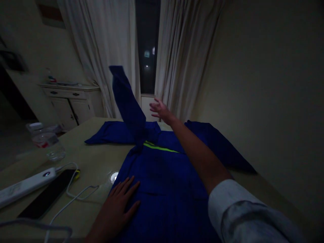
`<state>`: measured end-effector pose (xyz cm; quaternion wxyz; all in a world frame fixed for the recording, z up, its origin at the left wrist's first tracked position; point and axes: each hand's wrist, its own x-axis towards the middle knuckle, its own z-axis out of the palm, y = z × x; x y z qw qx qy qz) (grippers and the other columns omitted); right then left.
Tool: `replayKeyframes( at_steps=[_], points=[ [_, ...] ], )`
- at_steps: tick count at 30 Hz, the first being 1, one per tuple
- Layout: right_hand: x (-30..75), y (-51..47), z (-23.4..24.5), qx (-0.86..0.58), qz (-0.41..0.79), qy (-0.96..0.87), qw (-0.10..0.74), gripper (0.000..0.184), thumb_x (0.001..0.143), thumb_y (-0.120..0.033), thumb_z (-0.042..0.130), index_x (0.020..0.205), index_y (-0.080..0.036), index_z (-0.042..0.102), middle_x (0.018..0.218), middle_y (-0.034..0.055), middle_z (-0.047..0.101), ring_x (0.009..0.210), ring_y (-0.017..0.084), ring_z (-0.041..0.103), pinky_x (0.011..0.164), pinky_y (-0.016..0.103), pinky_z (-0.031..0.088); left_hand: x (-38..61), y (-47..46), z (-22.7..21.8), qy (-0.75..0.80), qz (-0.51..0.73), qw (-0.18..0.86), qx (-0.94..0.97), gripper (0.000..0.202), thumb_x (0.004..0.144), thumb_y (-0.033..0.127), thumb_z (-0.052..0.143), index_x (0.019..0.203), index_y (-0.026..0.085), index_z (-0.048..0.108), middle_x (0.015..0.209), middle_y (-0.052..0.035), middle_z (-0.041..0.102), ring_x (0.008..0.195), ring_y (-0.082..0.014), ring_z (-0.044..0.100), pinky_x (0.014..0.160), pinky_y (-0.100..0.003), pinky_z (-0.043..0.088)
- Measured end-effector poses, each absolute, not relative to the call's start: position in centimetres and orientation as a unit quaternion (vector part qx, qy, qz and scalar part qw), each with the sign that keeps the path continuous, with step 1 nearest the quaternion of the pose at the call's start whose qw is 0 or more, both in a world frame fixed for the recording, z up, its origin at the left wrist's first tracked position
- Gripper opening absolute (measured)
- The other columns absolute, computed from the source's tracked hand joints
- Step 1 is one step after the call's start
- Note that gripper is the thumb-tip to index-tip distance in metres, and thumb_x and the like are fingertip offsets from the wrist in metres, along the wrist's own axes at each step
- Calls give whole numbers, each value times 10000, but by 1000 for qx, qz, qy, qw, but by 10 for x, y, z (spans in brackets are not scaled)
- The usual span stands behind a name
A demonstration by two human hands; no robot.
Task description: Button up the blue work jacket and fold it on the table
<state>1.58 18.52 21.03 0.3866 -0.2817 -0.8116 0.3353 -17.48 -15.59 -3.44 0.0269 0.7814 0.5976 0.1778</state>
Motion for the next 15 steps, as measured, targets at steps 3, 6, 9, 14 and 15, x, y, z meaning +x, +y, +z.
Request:
replayKeyframes(
  at_steps=[3, 6, 9, 14, 15],
  points=[
    [15, 156, 138, -387, 218, -874, 196, 857, 898, -627, 735, 1534, -124, 459, 1525, 203, 533, 1435, 329, 479, 1211, 497, 362, -172, -158, -28, 600, 175, 37, 780, 643, 996, 611, 520, 1603, 433, 404, 1673, -8, 407, 1509, -326, 442, 1230, -582, 387],
    [41, 127, 60, -506, 92, -854, 84, 774, 911, -491, 763, 1528, -127, 471, 1530, 222, 524, 1384, 345, 527, 1139, 469, 442, -170, -158, -27, 598, 180, 33, 780, 633, 997, 609, 524, 1594, 425, 426, 1668, -10, 417, 1499, -322, 456, 1222, -563, 400],
    [64, 119, 22, -546, 28, -832, 92, 365, 1007, -302, 612, 1335, -144, 641, 1363, 201, 655, 1269, 303, 609, 1053, 412, 487, -170, -157, -30, 594, 193, 7, 781, 621, 1001, 590, 537, 1589, 415, 439, 1661, -9, 434, 1488, -309, 470, 1214, -533, 413],
    [101, 139, 61, -536, 38, -820, 198, 121, 936, -137, 663, 962, -196, 765, 1067, 100, 774, 1052, 220, 700, 953, 302, 517, -173, -157, -37, 585, 194, -31, 787, 619, 1009, 575, 543, 1595, 414, 423, 1651, 4, 451, 1473, -289, 491, 1194, -511, 441],
    [120, 143, 77, -540, 34, -803, 250, 105, 948, -163, 670, 960, -202, 767, 1065, 79, 777, 1030, 204, 703, 948, 297, 524, -174, -157, -38, 584, 193, -37, 788, 619, 1009, 578, 543, 1594, 416, 423, 1649, 6, 453, 1469, -288, 496, 1185, -511, 451]
  ],
)
